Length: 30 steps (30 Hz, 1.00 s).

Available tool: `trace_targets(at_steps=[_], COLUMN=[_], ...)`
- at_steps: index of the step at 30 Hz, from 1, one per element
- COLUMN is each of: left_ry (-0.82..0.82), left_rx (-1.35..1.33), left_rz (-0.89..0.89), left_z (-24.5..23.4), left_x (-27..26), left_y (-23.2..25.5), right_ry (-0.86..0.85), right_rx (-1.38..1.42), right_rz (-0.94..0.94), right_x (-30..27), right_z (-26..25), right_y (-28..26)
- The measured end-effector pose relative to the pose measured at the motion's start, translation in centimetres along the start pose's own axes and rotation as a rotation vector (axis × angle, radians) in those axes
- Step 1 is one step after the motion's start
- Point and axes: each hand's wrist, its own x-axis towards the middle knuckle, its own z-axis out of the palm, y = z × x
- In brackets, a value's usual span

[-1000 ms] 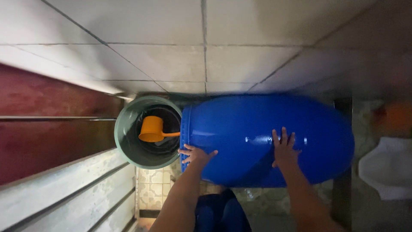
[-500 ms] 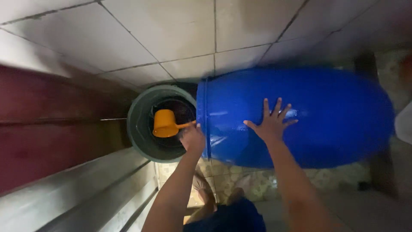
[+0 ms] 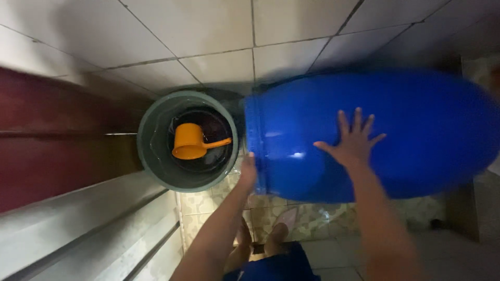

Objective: Cleaning a large blue plastic barrel using water and a scrubber in a bathroom.

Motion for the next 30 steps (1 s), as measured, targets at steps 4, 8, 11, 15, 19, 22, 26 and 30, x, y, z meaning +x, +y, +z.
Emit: trace_targets(at_steps=[4,8,11,15,19,22,26,30], left_ry=[-0.005,0.214,0.222,0.233,0.168,0.076,0.101,0.037], left_rx=[0.118,0.574,0.355,0.213,-0.059,0.017,-0.084,0.008], left_rz=[0.11,-0.037,-0.233,0.051,-0.05,-0.126,-0.133,-0.175], left_z=[8.1,11.0,9.4,7.9,5.2,3.1,2.2,1.5], left_x=[0.5,-0.7,-1.0,1.2,-0.3,0.4,0.8,0.9], left_y=[-5.9,0.9,3.8,2.0,2.3,-0.3,-4.9,-6.1], right_ry=[0.055,0.116,0.195,0.176,0.16,0.237,0.211,0.149], right_rx=[0.035,0.037,0.02,-0.082,-0.012,-0.022,-0.01,-0.019], right_rz=[-0.014,0.047,-0.107,-0.456,-0.453,-0.481,-0.481,-0.476], right_x=[0.9,1.3,-1.3,-4.1,-5.5,-6.5,-8.0,-7.3], right_z=[0.2,2.4,3.3,4.8,7.5,9.7,11.1,11.5], right_y=[5.4,6.4,0.7,-9.4,-12.5,-14.2,-15.1,-15.6])
